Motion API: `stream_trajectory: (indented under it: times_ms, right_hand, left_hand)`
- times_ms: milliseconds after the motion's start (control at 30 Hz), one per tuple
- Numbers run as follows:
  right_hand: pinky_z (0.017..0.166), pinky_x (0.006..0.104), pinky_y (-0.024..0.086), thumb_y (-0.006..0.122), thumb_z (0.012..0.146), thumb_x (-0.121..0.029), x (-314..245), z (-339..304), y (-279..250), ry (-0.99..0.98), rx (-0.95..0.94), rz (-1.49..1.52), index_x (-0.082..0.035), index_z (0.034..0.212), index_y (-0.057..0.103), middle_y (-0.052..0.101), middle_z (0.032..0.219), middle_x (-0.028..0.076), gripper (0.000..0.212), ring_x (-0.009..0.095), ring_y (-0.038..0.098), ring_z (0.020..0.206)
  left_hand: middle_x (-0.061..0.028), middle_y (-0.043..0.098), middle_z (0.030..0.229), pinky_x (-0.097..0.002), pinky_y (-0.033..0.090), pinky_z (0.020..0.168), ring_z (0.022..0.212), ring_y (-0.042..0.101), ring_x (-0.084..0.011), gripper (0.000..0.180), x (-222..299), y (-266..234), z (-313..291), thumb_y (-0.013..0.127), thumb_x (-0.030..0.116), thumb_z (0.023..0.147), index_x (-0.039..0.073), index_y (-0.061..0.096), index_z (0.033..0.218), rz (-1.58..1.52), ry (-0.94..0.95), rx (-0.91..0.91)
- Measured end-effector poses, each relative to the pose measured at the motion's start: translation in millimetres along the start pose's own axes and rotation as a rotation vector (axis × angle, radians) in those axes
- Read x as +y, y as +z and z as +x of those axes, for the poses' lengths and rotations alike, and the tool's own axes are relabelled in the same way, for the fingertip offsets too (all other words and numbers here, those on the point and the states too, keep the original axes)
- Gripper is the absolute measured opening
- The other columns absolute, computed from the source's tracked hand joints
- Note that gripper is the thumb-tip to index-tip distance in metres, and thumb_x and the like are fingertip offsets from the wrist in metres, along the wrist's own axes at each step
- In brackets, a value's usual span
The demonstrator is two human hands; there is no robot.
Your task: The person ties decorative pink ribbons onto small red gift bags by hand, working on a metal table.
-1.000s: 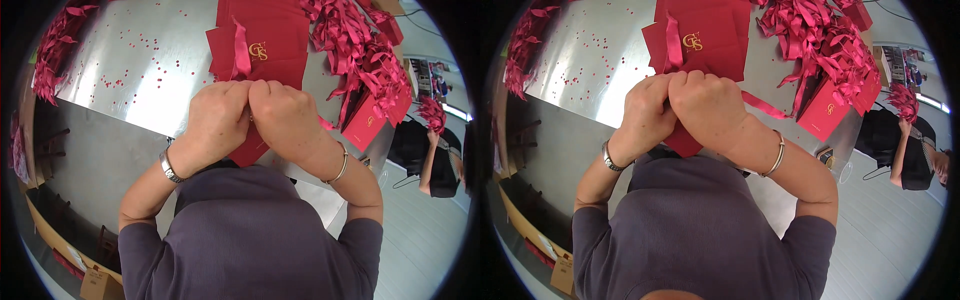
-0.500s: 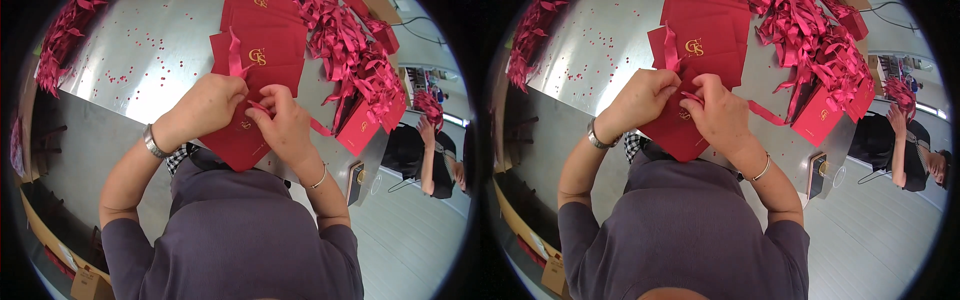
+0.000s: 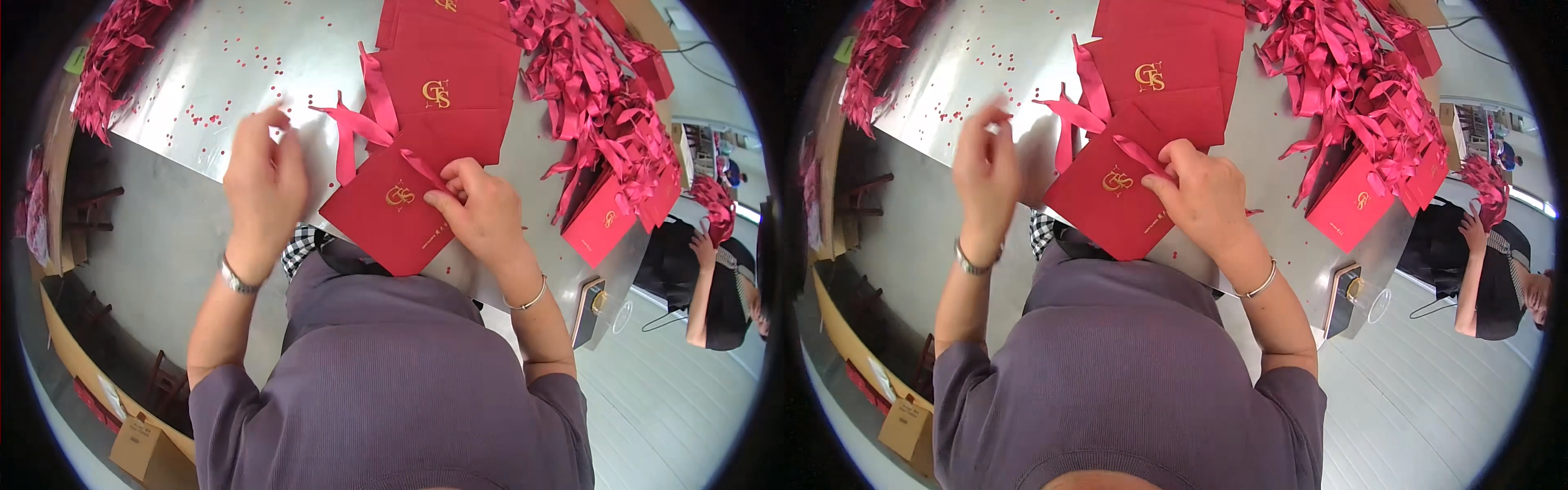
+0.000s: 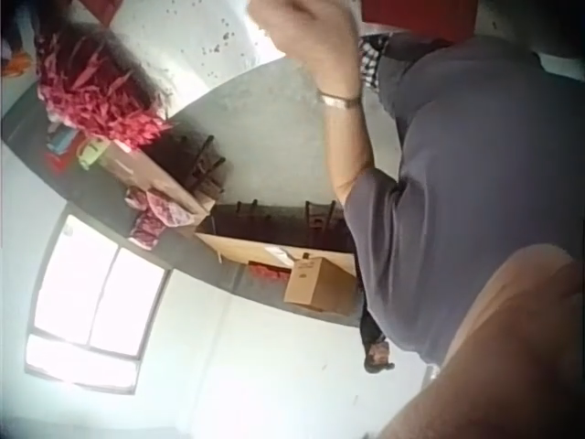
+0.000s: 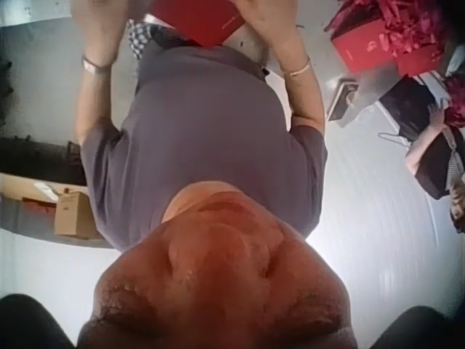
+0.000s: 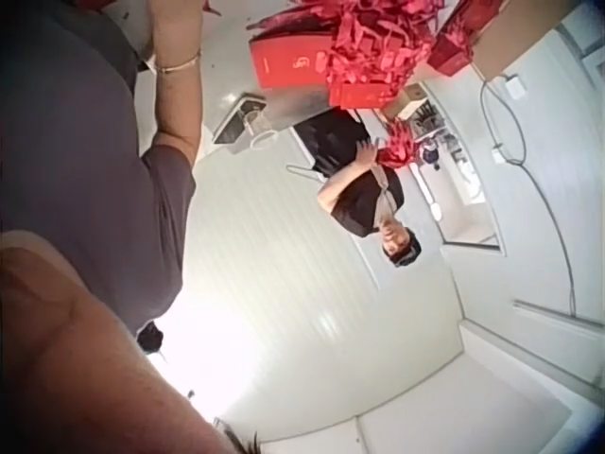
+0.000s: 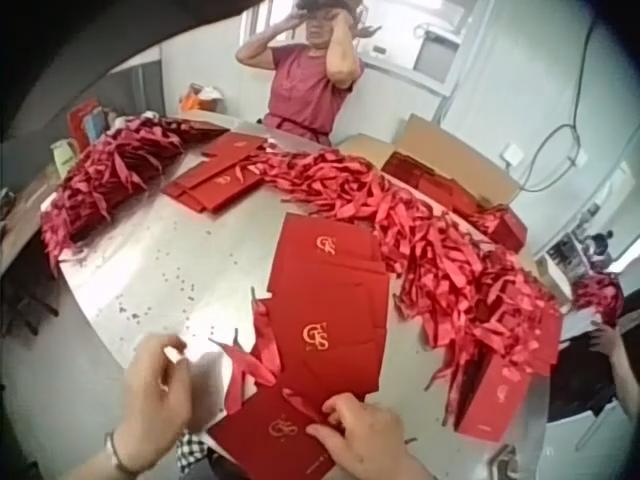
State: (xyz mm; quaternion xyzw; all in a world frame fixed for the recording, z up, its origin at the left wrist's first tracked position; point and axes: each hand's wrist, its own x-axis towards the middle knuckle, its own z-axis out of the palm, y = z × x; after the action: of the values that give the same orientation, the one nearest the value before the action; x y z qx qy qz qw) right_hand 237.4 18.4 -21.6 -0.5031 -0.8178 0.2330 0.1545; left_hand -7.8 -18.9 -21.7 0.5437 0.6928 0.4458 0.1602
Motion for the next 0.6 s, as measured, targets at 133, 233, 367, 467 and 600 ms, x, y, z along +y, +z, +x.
stream_trajectory:
  times_ms: [133, 233, 367, 467, 600]
  right_hand:
    - [0.059, 0.0354, 0.045, 0.072, 0.078, -0.018, -4, -10, -7, -0.085, 0.073, -0.086, -0.008, 0.092, 0.061, 0.067, 0.072, 0.007, 0.021, 0.024, 0.065, 0.064]
    - [0.063, 0.0337, 0.041, 0.07, 0.079, -0.015, 1, -25, -20, -0.187, 0.173, -0.237, -0.009, 0.093, 0.062, 0.066, 0.074, 0.005, 0.017, 0.021, 0.064, 0.067]
    - [0.068, 0.0341, 0.039, 0.07, 0.079, -0.012, 26, -55, -40, -0.182, 0.221, -0.318, -0.01, 0.092, 0.064, 0.066, 0.077, 0.003, 0.014, 0.019, 0.063, 0.071]
    - [0.072, 0.0351, 0.037, 0.07, 0.078, -0.01, 39, -69, -52, -0.153, 0.237, -0.34, -0.01, 0.086, 0.065, 0.066, 0.077, 0.001, 0.009, 0.018, 0.062, 0.072]
    - [0.073, 0.0339, 0.042, 0.068, 0.08, -0.004, 51, -76, -56, -0.109, 0.284, -0.394, -0.008, 0.085, 0.065, 0.067, 0.086, 0.005, 0.007, 0.019, 0.063, 0.073]
  left_hand:
    - [-0.0097, 0.064, 0.089, -0.0345, 0.051, 0.067, 0.079, 0.063, -0.0267, 0.013, 10, 1, -32, 0.07, 0.009, 0.079, 0.003, 0.067, 0.091, 0.029, 0.075, -0.299]
    - [-0.0094, 0.063, 0.087, -0.0324, 0.051, 0.066, 0.077, 0.064, -0.0248, 0.016, 2, 4, -32, 0.072, 0.008, 0.078, 0.003, 0.068, 0.093, -0.002, 0.01, -0.335]
    - [-0.0085, 0.063, 0.086, -0.0305, 0.051, 0.064, 0.072, 0.064, -0.021, 0.016, 4, 9, -35, 0.072, 0.005, 0.078, 0.002, 0.068, 0.093, -0.112, -0.053, -0.308]
    - [-0.0075, 0.063, 0.085, -0.0286, 0.05, 0.062, 0.07, 0.063, -0.0173, 0.015, 1, 9, -31, 0.072, 0.003, 0.079, 0.0, 0.068, 0.093, -0.199, -0.122, -0.314]
    - [-0.0078, 0.063, 0.082, -0.0283, 0.051, 0.063, 0.069, 0.063, -0.0172, 0.015, 3, 10, -27, 0.072, 0.003, 0.079, 0.001, 0.068, 0.093, -0.176, -0.048, -0.337]
